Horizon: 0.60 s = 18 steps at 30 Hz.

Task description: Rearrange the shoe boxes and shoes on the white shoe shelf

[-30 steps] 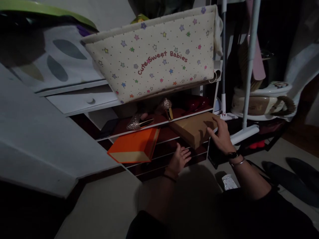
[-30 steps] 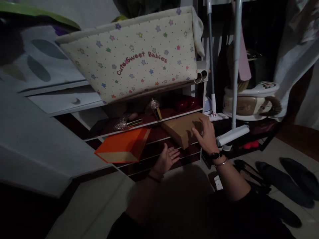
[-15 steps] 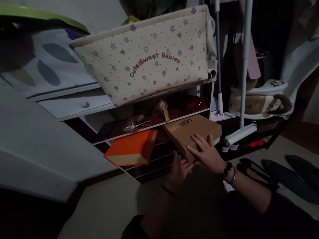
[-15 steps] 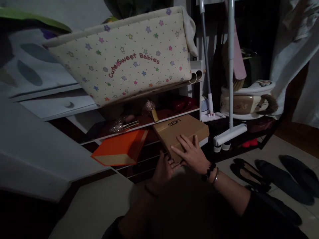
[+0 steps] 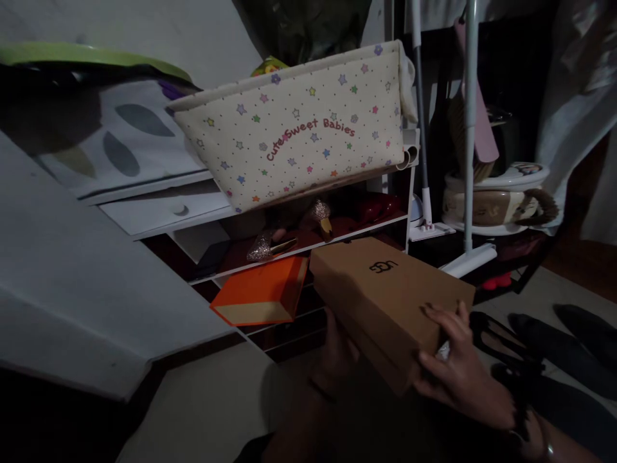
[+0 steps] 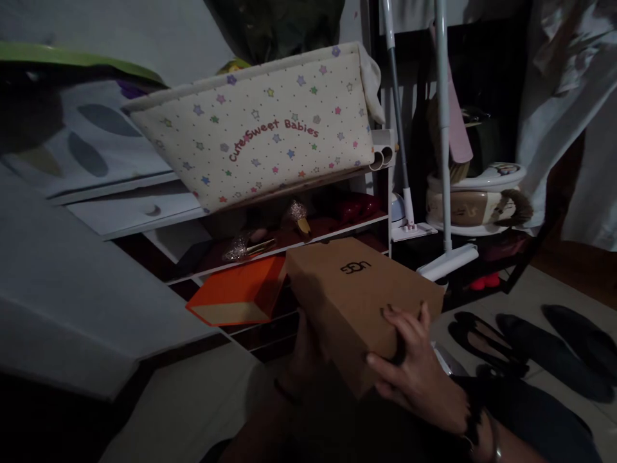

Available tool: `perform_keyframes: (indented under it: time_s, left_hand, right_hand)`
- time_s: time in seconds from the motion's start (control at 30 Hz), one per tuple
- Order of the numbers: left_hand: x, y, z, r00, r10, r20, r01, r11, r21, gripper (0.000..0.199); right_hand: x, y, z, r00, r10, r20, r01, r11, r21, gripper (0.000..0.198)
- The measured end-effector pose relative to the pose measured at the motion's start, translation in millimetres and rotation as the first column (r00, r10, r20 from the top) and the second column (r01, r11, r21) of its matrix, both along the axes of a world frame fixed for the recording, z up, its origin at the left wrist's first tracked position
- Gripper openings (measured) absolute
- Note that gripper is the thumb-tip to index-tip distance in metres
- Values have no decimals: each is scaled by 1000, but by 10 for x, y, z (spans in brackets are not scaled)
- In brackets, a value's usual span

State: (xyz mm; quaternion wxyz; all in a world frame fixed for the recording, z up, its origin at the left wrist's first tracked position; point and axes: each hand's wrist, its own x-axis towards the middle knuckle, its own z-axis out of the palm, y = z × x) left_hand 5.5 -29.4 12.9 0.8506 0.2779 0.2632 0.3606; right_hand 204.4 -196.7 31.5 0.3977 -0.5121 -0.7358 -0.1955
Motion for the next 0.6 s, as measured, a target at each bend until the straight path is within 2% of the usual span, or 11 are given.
perform_keyframes:
  time_s: [0.07,0.1,0.13,0.17,0.23,0.3,0.37,0.4,0.47,0.53,0.6]
  left_hand:
    - [14,6,-22,996,70,-56,-70,998,11,89]
    - [18,12,-41,988,103,-114,-102,995,22,86]
    - [20,18,-65,973,138,-183,-131,990,50,80]
    - [19,22,-91,951,179,-251,-158,982,101,72]
    - [9,19,-142,897,293,-330,-206,939,275,58]
    - [-14,-3,-182,860,400,-317,-224,854,470,60]
    - [-49,-40,-205,851,431,-300,-190,785,590,68]
    - [-69,-61,-210,856,417,-305,-155,770,619,71]
    - [-109,-101,-207,870,367,-330,-82,767,636,74]
    - [-143,-122,-189,877,340,-340,-51,769,637,74]
    - [-165,-118,-163,886,333,-322,-63,775,629,73]
  right_hand:
    - [38,-139,-96,967,-31,-253,36,999,16,125]
    - [54,-167,-148,903,-59,-426,66,998,2,133]
    - [65,-169,-201,792,-88,-605,92,995,-25,140]
    - [72,-147,-254,634,-109,-766,104,993,-55,145]
    - [75,-55,-357,252,-115,-961,72,992,-100,139]
    - [61,62,-462,-95,-111,-989,-20,994,-110,113]
    - [34,168,-563,-327,-123,-937,-115,989,-90,84]
    - [16,214,-604,-395,-134,-909,-158,984,-76,75]
    - [-18,300,-654,-467,-149,-871,-241,970,-37,67]
    - [-35,405,-644,-492,-149,-858,-303,953,8,68]
    - [-19,551,-572,-469,-152,-870,-340,940,19,68]
